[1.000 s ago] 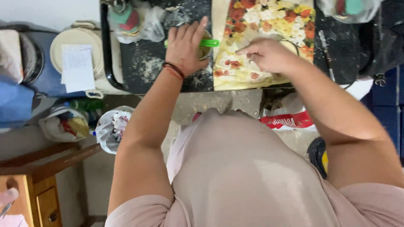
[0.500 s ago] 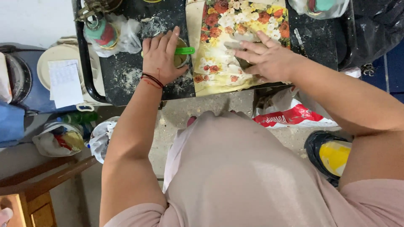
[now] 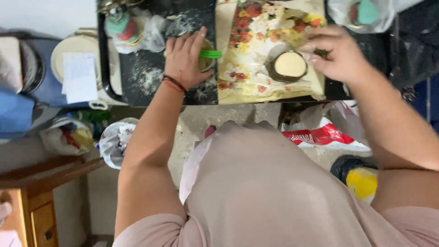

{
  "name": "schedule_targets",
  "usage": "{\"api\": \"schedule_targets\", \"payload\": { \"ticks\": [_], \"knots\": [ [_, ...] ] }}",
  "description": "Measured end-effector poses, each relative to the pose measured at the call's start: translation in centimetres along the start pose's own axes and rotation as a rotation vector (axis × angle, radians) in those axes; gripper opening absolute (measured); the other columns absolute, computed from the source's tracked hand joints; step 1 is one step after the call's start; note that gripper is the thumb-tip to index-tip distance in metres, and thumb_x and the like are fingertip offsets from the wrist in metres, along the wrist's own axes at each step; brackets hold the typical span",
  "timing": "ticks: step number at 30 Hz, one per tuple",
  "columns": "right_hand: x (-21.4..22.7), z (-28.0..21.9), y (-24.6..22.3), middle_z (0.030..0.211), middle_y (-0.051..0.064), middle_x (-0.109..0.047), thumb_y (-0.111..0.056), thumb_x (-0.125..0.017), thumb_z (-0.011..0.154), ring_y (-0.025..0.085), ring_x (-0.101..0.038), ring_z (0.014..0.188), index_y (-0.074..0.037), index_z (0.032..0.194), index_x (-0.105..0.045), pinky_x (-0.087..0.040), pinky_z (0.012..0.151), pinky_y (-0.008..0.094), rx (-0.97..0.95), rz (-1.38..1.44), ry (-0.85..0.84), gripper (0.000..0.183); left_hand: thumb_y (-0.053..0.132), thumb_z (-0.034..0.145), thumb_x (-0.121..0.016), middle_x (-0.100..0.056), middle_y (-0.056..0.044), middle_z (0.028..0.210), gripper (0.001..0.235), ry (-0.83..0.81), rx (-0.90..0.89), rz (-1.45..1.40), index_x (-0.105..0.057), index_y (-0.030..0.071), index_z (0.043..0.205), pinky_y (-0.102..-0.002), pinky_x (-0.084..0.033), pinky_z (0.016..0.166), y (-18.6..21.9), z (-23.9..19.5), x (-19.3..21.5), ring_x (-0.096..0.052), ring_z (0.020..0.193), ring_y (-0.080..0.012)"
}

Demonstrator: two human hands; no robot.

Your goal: The person mixes a yellow dough-like substance in a small metal container using a green spatula. They then transfer the mixture into a round metal mold, press it down, and smooth the surface.

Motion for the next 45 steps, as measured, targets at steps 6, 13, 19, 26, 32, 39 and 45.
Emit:
{"api": "schedule_targets", "payload": {
  "ticks": [6, 13, 19, 26, 32, 39, 45],
  "knots": [
    [-13.2, 11.4, -10.9, 0.101, -0.003, -0.074, -0.023, -0.065, 0.104, 0.002, -0.062, 0.067, -0.024, 0.131, -0.071, -0.057, 0.061, 0.015, -0.683, 0.758, -0.154, 0.028, 0.084, 0.076, -0.089, -0.060, -0.010, 0.150, 0.135, 0.018, 0.029, 0.029, -0.016, 0.016, 0.167, -0.051, -0.035, 0.106, -0.5, -0.3, -1.0, -0.052, 0.137, -0.0350],
    [-18.8, 14.0, -13.2, 0.165, 0.007, -0.043, -0.004, -0.048, 0.094, 0.005, -0.059, 0.063, -0.013, 0.159, -0.040, -0.049, 0.054, 0.022, -0.743, 0.436, -0.471, 0.066, 0.083, 0.082, -0.076, -0.062, -0.008, 0.147, 0.129, 0.045, 0.065, -0.013, -0.007, 0.016, 0.168, -0.049, -0.031, 0.112, -1.1, -0.5, -2.7, -0.052, 0.137, -0.0340],
    [-15.8, 11.5, -12.7, 0.148, 0.007, -0.061, -0.011, -0.057, 0.093, 0.011, -0.061, 0.055, -0.031, 0.144, -0.062, -0.056, 0.056, 0.027, -0.915, 0.225, -0.572, 0.055, 0.086, 0.086, -0.074, -0.059, -0.004, 0.150, 0.126, 0.077, 0.045, 0.091, -0.007, 0.016, 0.168, -0.047, -0.035, 0.108, -0.8, -0.6, -2.8, -0.054, 0.133, -0.0295],
    [-20.9, 12.3, -12.9, 0.080, 0.009, -0.061, -0.015, -0.061, 0.095, 0.019, -0.051, 0.047, -0.016, 0.169, -0.021, -0.043, 0.036, 0.032, -0.372, -0.226, -0.536, 0.084, 0.070, 0.083, -0.075, -0.060, -0.009, 0.150, 0.122, 0.179, 0.001, 0.053, -0.008, 0.015, 0.169, -0.049, -0.037, 0.107, -0.6, -0.9, -2.7, -0.055, 0.132, -0.0334],
    [-20.2, 8.8, -11.7, 0.066, 0.007, -0.069, -0.021, -0.065, 0.088, 0.026, -0.062, 0.051, -0.024, 0.167, -0.033, -0.051, 0.045, 0.042, -0.248, -0.466, -0.496, 0.086, 0.069, 0.087, -0.075, -0.058, -0.010, 0.151, 0.114, 0.070, 0.007, 0.040, -0.015, 0.014, 0.167, -0.049, -0.037, 0.106, 0.0, -0.2, -1.2, -0.054, 0.135, -0.0345],
    [-7.3, 3.3, -9.4, 0.124, 0.008, -0.074, 0.011, -0.060, 0.092, 0.011, -0.055, 0.060, -0.033, 0.155, -0.049, -0.055, 0.051, 0.024, -0.625, 0.097, 0.048, 0.078, 0.082, 0.065, -0.086, -0.049, -0.013, 0.161, 0.136, -0.006, 0.037, 0.101, -0.026, 0.015, 0.166, -0.071, -0.019, 0.118, 0.8, -0.1, -0.1, -0.051, 0.143, -0.0383],
    [-6.5, -11.4, 4.3, 0.074, 0.004, -0.072, -0.030, -0.069, 0.101, 0.016, -0.070, 0.060, -0.023, 0.123, -0.076, -0.056, 0.053, 0.029, -1.181, 0.354, 0.373, 0.024, 0.065, 0.083, -0.082, -0.064, -0.015, 0.133, 0.081, 0.280, -0.003, -0.327, -0.063, 0.013, 0.142, -0.052, -0.050, 0.088, 8.7, 3.1, -0.5, -0.066, 0.106, -0.0417]
  ]
}}
Point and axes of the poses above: each hand's wrist, its own z-axis towards the middle knuckle, its own x-axis out of the back of the hand, y = z × x, the point moved 6 cm from there along z, towards the middle knuckle
